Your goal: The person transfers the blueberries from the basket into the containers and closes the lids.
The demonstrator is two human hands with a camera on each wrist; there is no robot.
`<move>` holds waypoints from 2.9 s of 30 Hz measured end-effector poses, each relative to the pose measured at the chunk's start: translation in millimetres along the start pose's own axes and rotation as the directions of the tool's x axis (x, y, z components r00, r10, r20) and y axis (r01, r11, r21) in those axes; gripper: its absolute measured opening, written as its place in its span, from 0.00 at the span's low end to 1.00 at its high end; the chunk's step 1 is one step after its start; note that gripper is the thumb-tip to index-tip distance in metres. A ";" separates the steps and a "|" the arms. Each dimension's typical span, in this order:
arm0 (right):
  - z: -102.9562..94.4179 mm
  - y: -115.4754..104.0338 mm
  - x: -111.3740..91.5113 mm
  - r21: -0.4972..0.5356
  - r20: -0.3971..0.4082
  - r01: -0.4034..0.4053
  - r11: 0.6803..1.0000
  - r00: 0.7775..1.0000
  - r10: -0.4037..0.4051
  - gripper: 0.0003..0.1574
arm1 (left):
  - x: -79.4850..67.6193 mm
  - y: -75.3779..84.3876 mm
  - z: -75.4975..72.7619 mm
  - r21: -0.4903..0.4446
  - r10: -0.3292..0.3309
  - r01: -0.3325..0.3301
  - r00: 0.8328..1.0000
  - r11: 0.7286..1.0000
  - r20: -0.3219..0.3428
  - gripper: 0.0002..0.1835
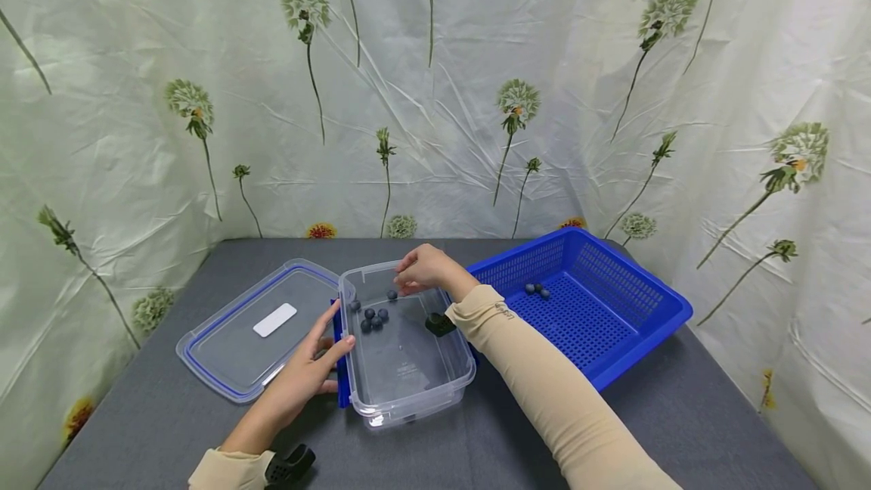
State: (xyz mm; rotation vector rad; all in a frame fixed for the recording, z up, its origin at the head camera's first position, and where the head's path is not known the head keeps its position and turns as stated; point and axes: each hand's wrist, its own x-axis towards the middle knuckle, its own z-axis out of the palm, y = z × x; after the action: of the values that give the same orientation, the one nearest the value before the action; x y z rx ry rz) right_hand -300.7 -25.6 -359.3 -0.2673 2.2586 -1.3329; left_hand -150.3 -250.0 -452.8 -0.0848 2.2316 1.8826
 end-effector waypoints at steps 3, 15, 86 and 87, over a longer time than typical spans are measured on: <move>-1.8 0.9 -0.5 0.012 0.006 0.006 1.000 1.000 -0.007 0.15 | 0.3 -0.6 0.2 -0.003 0.010 -0.010 1.000 1.000 0.008 0.42; -16.8 -2.5 -9.5 0.011 0.044 0.050 0.999 0.998 -0.050 0.17 | 1.7 -3.9 0.2 0.005 0.033 -0.033 0.999 0.999 0.018 0.43; -197.2 104.5 -73.7 0.094 -0.105 0.003 0.996 0.994 0.007 0.30 | 0.3 -0.6 1.5 -0.048 0.005 -0.004 1.000 0.999 0.020 0.42; -198.5 106.1 -74.4 0.093 -0.112 -0.003 0.996 0.994 0.013 0.30 | -0.1 -0.9 1.3 -0.049 0.008 -0.007 1.000 0.999 0.022 0.42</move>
State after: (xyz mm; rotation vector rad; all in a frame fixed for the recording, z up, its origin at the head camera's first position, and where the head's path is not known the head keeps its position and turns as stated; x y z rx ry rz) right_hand -329.7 209.5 -348.5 -0.1542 2.2782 -1.4780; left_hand -149.9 -248.8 -453.8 -0.0630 2.1750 1.9321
